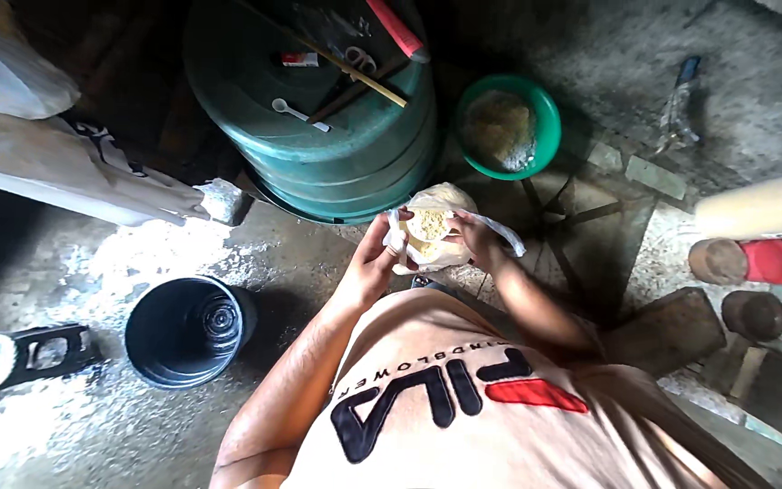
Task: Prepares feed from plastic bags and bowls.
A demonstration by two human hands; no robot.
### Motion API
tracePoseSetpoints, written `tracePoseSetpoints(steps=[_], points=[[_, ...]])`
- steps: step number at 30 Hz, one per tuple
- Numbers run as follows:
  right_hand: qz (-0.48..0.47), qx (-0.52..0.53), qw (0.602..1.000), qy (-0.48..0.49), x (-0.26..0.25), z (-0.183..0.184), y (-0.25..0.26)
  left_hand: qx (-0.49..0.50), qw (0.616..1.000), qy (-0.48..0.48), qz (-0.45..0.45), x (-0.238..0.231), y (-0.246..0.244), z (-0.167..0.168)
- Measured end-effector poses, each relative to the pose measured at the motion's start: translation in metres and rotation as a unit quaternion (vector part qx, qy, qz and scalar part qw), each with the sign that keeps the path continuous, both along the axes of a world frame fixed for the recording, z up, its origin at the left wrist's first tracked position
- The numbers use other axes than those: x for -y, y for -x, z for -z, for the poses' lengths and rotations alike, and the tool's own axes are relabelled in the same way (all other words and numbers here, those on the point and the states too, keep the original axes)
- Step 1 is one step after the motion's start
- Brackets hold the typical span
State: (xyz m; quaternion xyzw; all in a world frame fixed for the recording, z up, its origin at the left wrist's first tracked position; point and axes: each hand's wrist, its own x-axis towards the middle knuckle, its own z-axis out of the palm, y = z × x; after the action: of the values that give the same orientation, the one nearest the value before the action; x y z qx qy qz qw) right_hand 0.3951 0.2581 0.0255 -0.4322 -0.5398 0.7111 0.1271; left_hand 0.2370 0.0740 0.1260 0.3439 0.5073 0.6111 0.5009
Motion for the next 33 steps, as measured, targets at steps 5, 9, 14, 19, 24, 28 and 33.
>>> tracePoseSetpoints(steps=[5,9,14,19,24,28,33], points=[[0.015,-0.035,0.998,0.046,-0.003,-0.002,-0.003,0.007,1.000,-0.017,-0.010,-0.002,0.001,0.003],[0.038,-0.025,0.997,0.061,0.006,-0.006,0.002,0.018,0.999,-0.026,-0.005,-0.002,0.000,0.002],[0.012,-0.014,0.999,0.034,0.015,0.001,0.001,0.016,1.000,-0.025,-0.005,0.000,0.002,0.002],[0.009,-0.002,1.000,0.023,0.018,0.005,0.001,0.018,1.000,-0.025,0.006,0.002,0.005,0.002],[-0.021,0.021,0.999,-0.043,0.020,0.001,0.000,0.016,0.999,-0.028,0.019,0.004,0.008,0.003],[-0.052,0.089,0.965,-0.243,0.018,-0.007,-0.001,0.013,0.999,-0.015,0.035,0.006,0.013,0.003],[-0.083,0.093,0.922,-0.366,0.024,-0.004,-0.005,0.009,0.999,0.003,0.052,0.003,0.017,0.001]])
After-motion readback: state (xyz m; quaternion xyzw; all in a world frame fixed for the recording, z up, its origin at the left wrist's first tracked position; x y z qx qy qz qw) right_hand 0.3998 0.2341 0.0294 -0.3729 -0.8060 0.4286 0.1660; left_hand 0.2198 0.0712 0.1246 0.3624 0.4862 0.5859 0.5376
